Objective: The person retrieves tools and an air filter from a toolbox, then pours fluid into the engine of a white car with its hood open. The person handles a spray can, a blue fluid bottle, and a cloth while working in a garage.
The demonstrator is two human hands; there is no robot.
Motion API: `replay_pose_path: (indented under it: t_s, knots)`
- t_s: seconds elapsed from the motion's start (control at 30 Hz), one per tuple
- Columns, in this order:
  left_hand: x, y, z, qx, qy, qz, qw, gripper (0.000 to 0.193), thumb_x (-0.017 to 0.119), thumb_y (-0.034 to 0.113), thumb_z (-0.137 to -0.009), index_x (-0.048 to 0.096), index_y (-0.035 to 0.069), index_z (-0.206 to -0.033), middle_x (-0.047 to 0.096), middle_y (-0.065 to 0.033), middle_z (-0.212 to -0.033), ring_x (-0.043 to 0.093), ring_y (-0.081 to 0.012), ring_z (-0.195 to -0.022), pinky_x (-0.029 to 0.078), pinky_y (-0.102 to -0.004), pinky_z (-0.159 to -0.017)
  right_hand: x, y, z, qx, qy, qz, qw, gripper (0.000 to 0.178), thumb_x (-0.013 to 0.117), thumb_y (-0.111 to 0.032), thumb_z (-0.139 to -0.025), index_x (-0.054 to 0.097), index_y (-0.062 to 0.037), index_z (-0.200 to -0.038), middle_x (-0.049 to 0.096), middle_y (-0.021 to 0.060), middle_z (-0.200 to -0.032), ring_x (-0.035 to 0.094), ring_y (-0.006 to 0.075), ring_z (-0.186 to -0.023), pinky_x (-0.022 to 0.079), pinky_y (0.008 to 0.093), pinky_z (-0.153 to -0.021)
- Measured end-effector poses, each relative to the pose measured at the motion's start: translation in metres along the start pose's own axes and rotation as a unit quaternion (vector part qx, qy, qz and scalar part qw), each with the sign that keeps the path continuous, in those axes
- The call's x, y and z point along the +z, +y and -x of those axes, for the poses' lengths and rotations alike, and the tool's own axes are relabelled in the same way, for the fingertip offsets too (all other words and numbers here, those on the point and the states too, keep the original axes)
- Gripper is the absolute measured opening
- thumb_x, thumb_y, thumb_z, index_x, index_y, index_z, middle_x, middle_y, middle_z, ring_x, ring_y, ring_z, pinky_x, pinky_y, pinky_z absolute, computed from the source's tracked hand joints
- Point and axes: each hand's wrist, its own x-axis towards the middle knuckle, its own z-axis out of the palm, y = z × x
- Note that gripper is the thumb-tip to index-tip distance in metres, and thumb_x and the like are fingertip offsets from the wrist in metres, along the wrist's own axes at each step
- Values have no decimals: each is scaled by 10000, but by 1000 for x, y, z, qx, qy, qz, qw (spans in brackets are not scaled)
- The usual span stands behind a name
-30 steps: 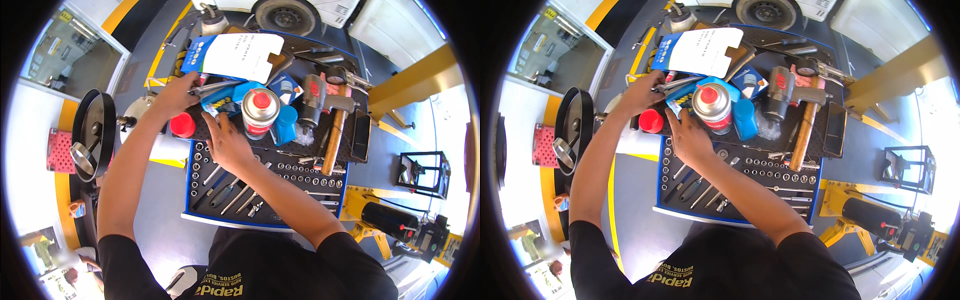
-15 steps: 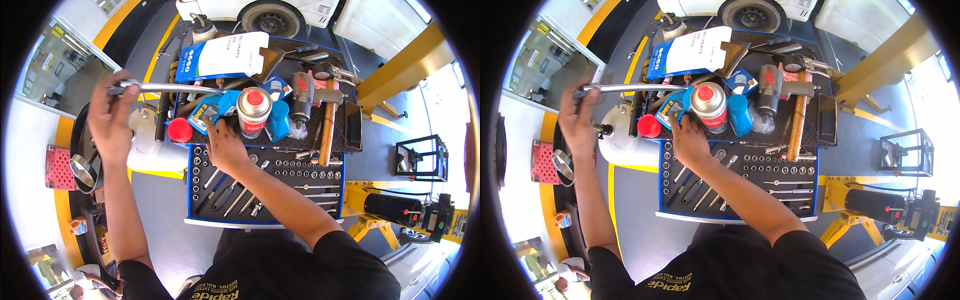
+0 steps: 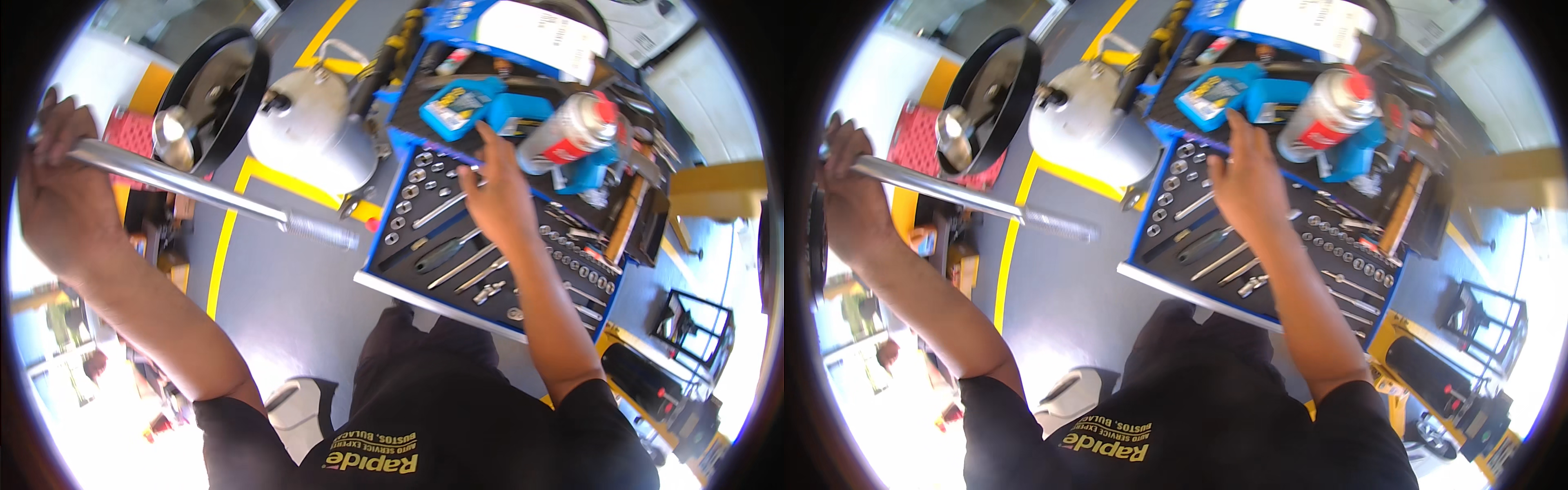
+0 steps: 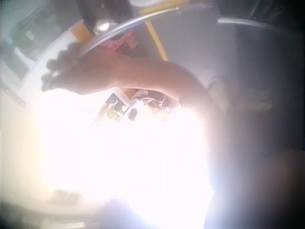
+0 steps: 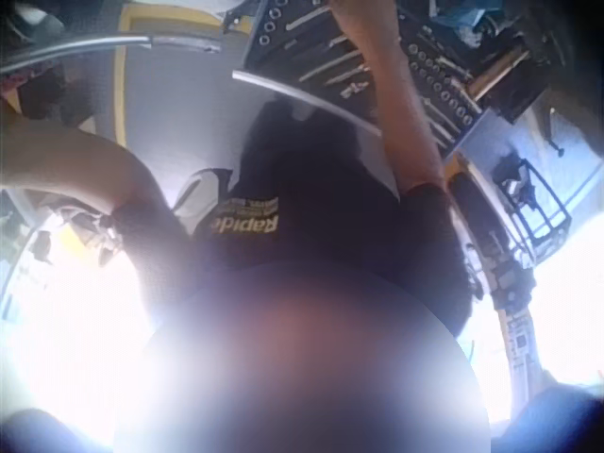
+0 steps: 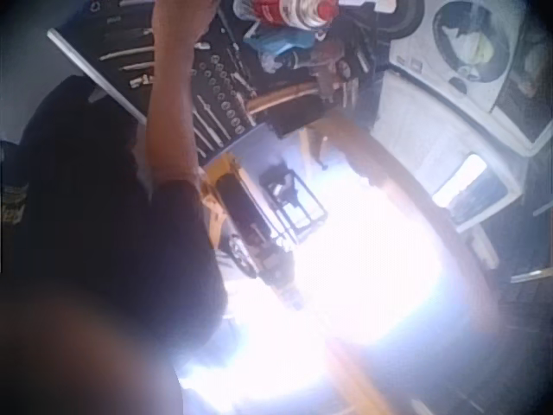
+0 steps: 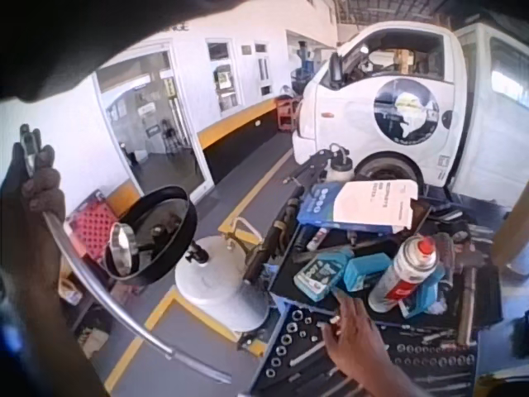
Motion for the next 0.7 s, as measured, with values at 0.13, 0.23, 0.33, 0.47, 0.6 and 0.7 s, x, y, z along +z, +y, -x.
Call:
replay_pose_path:
  t_s: [0.13,0.23,0.33,0.47,0.6,0.7]
  knots:
    - [-28,-16,97,-34,192,-155,968,305,455,192,-1111,541,-62,-1254,596,-124,-1044,424,-105,-722,360,-207,-616,-6,-56,45,55,-167,-97,980,507,698,-125,-952,549,-76,-1434,661,103,-1190,690,191,-927,557,348,-828]
    - [-43,-54,142,-108,267,-86,954,289,542,273,-1090,567,31,-1245,635,-99,-1039,462,-92,-718,372,-227,-598,22,-117,84,88,-355,-201,909,467,679,-183,-979,548,-71,-1412,682,95,-1143,679,164,-883,545,340,-781]
    - [-54,-101,167,-146,306,103,935,255,552,269,-1087,563,54,-1223,631,-90,-1047,522,-105,-759,429,-256,-620,87,-162,131,69,-450,-291,842,356,618,-295,-1044,574,-36,-1285,693,69,-874,639,172,-721,513,334,-694]
    - [-62,-167,218,-372,256,-58,891,424,567,224,-1076,488,40,-1450,635,-116,-1248,644,-182,-979,568,-333,-823,101,-159,201,299,-281,-389,825,309,535,-303,-1093,523,-37,-1249,508,11,-645,459,95,-552,413,275,-549]
    - [-58,-179,299,-421,21,-310,852,498,672,177,-987,533,60,-1450,607,-150,-1375,619,-300,-1157,510,-445,-1016,79,-133,239,426,-89,-499,750,316,514,-358,-1096,548,-61,-1196,439,-7,-643,397,86,-518,354,246,-501]
    - [-44,-198,321,-328,-76,-435,835,455,696,164,-944,608,69,-1380,603,-135,-1364,561,-345,-1235,436,-471,-1106,84,-112,231,459,15,-508,729,325,509,-402,-1097,512,-81,-1148,400,-17,-617,328,89,-483,299,257,-472]
